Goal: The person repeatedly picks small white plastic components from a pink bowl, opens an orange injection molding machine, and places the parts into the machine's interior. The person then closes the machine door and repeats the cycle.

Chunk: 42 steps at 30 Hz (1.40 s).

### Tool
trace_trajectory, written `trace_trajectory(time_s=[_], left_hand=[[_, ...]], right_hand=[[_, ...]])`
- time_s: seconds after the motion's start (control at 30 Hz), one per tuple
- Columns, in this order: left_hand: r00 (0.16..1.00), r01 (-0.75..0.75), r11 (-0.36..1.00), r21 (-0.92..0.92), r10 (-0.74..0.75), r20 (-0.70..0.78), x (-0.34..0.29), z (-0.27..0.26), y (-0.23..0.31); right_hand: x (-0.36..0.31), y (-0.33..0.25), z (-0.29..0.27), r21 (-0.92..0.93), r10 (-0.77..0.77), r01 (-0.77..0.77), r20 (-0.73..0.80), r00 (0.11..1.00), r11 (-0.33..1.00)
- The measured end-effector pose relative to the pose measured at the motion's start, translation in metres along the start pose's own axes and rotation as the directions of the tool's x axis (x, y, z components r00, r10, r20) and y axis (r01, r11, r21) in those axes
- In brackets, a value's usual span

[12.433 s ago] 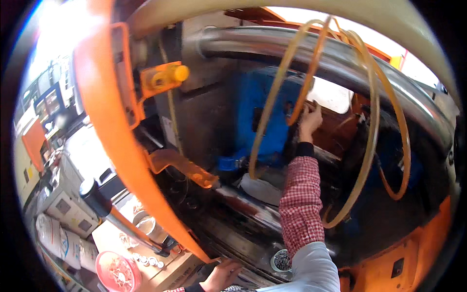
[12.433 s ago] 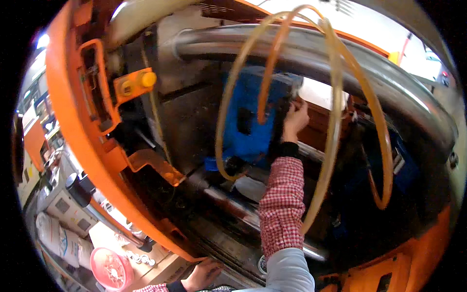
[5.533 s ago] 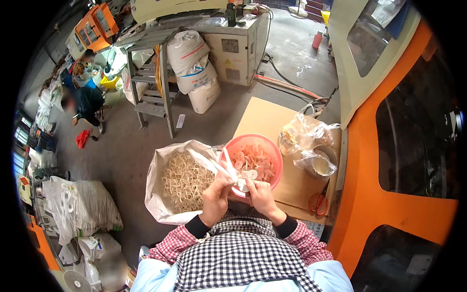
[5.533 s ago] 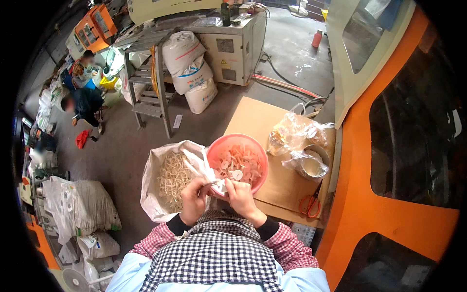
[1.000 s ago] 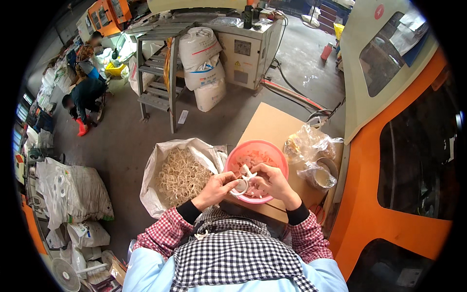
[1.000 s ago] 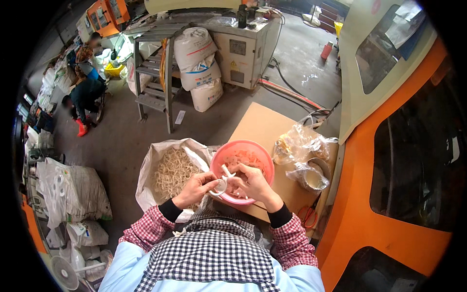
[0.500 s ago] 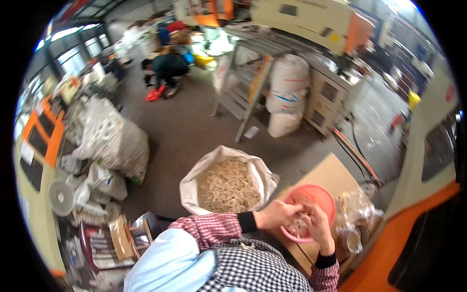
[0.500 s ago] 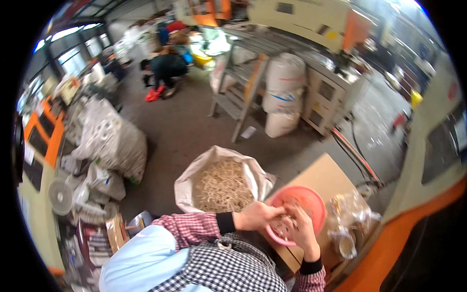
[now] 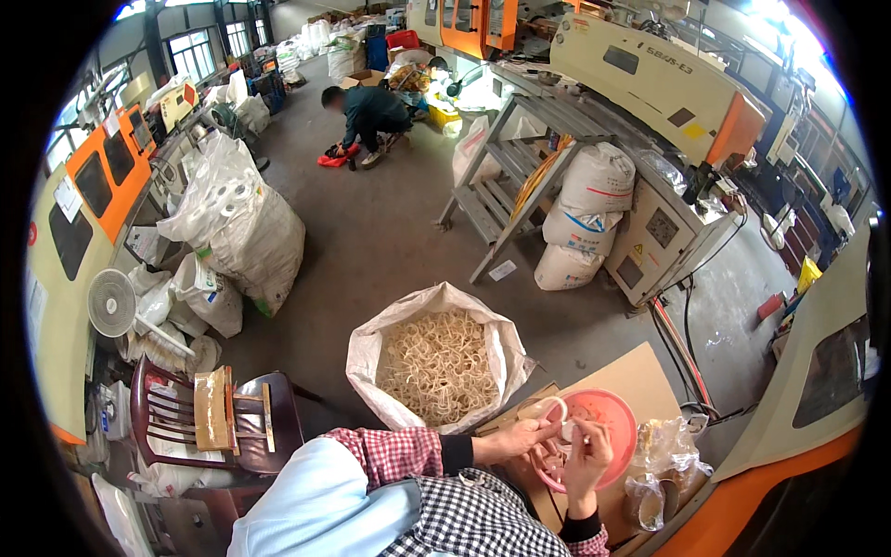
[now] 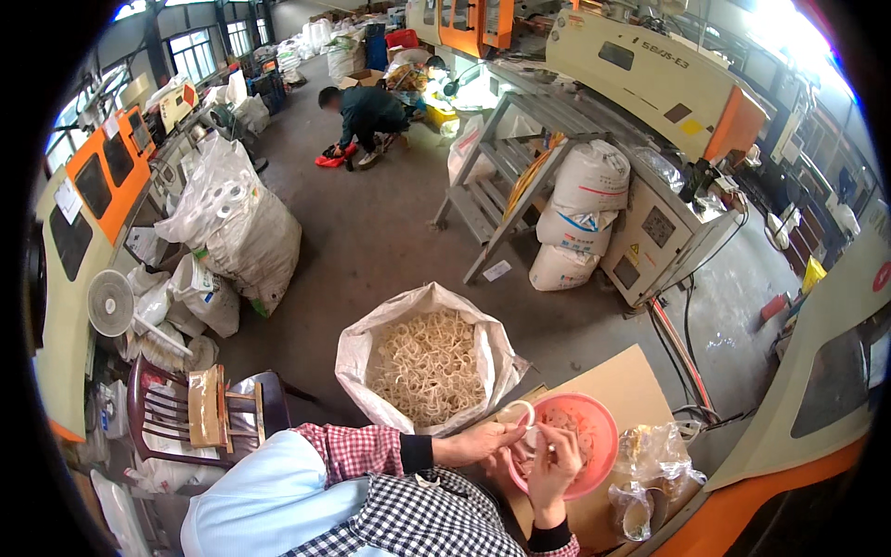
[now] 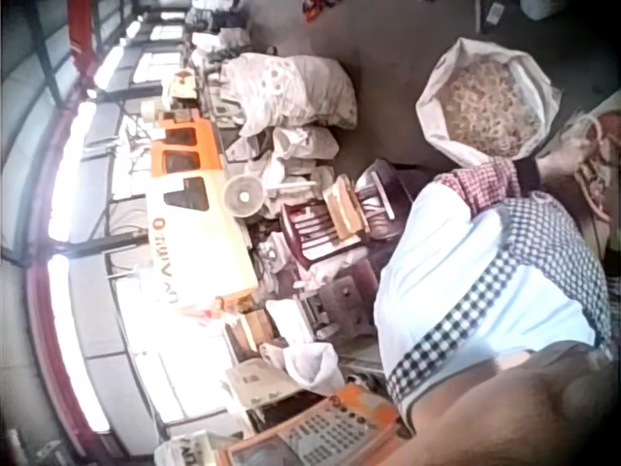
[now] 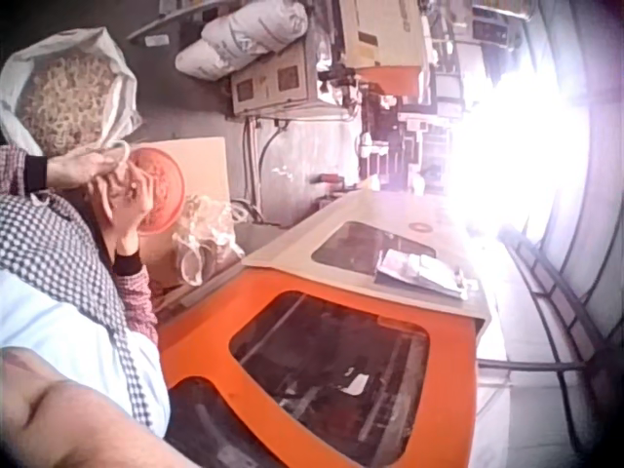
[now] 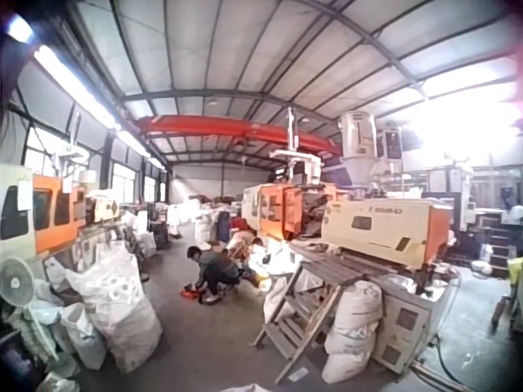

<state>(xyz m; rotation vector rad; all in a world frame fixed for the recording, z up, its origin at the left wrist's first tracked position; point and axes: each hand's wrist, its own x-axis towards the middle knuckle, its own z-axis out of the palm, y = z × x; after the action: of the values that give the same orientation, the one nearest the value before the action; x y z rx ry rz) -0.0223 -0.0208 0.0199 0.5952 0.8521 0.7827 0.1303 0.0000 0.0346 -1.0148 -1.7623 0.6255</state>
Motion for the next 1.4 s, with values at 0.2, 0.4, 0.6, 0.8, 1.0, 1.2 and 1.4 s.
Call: trace_trajectory(time_s=[0.2,0.4,0.6,0.8,1.0,1.2,1.4], left_hand=[[0.924,-0.377,0.924,0.067,0.38,-0.034,0.006,-0.011,-0.005],[0.961,-0.258,0.904,0.34,0.277,-0.009,-0.004,-0.012,0.008],[0.526,-0.554,0.275,0.786,0.847,0.075,-0.003,-0.009,0.007],[0.609,-0.557,0.435,0.707,0.793,-0.008,-0.002,-0.006,0.001],[0.934,-0.263,0.95,0.167,0.294,-0.203,0.0,-0.004,-0.005],[0.549,-0.58,0.45,0.679,0.832,-0.083,0.002,-0.001,-0.011],[0.992,-0.056,0.987,-0.147,0.072,0.103,-0.006,0.001,-0.005]], right_hand=[[0.003,-0.025,-0.008,-0.016,-0.109,0.116,0.247,0.963,0.993],[0.006,-0.031,-0.029,-0.163,-0.097,0.195,0.472,0.876,0.967],[0.004,-0.022,-0.034,-0.333,-0.284,0.465,0.469,0.837,0.82],[-0.01,-0.023,-0.022,0.458,0.441,-0.661,0.503,0.744,0.594],[-0.019,-0.022,-0.015,0.348,0.227,-0.343,0.332,0.916,0.873],[-0.021,-0.015,-0.013,0.059,0.311,-0.328,0.204,0.928,0.943],[-0.019,-0.008,-0.009,-0.152,-0.201,0.2,0.007,0.98,0.968]])
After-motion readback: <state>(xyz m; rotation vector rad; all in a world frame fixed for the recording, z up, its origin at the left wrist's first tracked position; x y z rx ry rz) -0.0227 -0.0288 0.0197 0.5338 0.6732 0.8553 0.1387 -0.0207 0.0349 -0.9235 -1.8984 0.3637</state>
